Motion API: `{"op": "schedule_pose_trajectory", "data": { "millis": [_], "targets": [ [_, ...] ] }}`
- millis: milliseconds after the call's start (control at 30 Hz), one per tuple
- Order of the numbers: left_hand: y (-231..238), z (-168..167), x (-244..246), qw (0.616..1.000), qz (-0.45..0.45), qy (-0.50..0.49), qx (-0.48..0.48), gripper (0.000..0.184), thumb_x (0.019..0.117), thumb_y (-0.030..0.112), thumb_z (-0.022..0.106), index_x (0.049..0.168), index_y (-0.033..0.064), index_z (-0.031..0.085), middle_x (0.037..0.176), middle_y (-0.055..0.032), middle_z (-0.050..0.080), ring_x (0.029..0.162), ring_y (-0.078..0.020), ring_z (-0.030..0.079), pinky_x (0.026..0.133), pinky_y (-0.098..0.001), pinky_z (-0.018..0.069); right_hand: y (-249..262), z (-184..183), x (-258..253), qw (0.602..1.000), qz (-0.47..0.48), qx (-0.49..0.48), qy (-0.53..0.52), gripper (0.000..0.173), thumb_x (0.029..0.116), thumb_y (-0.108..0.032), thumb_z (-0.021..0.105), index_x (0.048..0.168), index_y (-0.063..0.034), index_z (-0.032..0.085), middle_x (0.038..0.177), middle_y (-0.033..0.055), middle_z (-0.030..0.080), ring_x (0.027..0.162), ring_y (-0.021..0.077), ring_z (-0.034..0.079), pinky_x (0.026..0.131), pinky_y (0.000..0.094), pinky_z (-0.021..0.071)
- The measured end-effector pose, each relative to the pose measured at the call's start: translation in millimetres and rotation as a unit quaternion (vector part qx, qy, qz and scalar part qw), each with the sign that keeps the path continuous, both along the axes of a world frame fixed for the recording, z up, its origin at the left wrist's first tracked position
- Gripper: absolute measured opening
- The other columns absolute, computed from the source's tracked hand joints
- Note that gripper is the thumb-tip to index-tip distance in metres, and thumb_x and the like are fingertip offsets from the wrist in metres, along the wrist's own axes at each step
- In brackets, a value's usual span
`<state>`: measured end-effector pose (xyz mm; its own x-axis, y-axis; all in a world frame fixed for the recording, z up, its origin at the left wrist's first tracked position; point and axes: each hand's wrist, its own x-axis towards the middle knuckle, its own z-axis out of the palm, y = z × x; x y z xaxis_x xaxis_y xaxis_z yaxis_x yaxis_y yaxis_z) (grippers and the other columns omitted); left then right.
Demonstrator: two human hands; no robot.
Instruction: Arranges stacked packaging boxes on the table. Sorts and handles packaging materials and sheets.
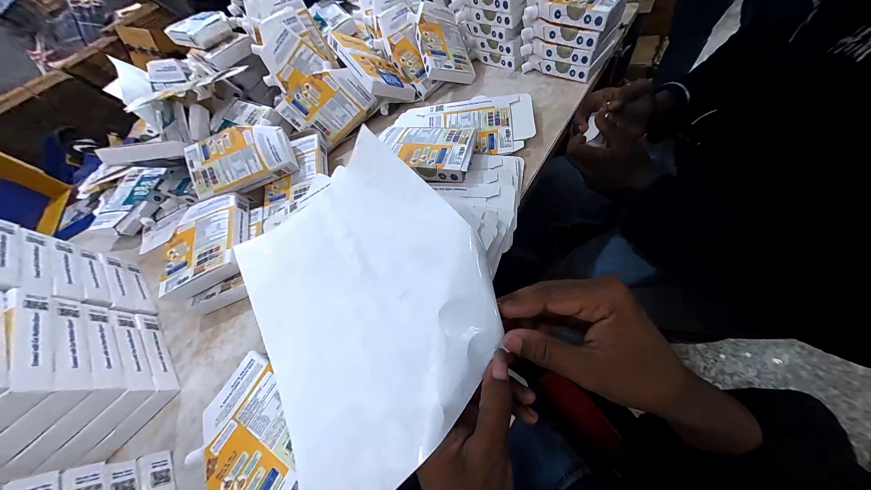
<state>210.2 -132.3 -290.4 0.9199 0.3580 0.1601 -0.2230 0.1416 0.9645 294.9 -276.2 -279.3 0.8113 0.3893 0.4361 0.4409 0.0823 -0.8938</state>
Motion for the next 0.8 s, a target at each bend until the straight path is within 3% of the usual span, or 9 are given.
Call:
{"op": "schedule_pose_trajectory", "data": {
  "millis": [167, 400, 800],
  "targets": [
    [5.7, -7.0, 2.2, 0.993, -0.023, 0.003, 0.114, 0.016, 0.1007, -0.001, 0.053, 0.095, -0.0029, 0.068, 0.072, -0.004, 0.072, 0.061, -0.01, 0.07, 0.062, -0.0218, 0.0614, -2.3, -2.0, 1.7, 0.999, 0.019, -0.029, 0.029, 0.017, 0.0886, -0.01, 0.078, 0.104, -0.0041, 0.077, 0.094, -0.0003, 0.076, 0.074, 0.0077, 0.072, 0.063, 0.0237, 0.0646],
    [7.1, -9.0, 2.6, 0.989, -0.022, 0.013, 0.146, 0.016, 0.1005, 0.003, 0.056, 0.096, -0.0029, 0.07, 0.073, -0.0039, 0.072, 0.061, -0.0094, 0.069, 0.06, -0.0205, 0.0605, -4.3, 0.2, 3.1, 0.994, 0.031, -0.041, 0.098, 0.007, 0.0898, -0.009, 0.075, 0.096, -0.0056, 0.077, 0.081, 0.0, 0.074, 0.068, 0.0089, 0.071, 0.06, 0.0242, 0.0634],
    [9.0, -8.0, 2.7, 0.971, 0.027, 0.014, 0.236, 0.011, 0.0958, 0.004, 0.064, 0.095, -0.0034, 0.072, 0.071, -0.0002, 0.071, 0.06, -0.0037, 0.067, 0.06, -0.0166, 0.0587, -2.6, 0.0, 6.1, 0.986, 0.052, -0.052, 0.149, 0.005, 0.091, -0.011, 0.075, 0.092, -0.0058, 0.076, 0.078, 0.0024, 0.073, 0.066, 0.0102, 0.07, 0.058, 0.0231, 0.0609]
  ]
}}
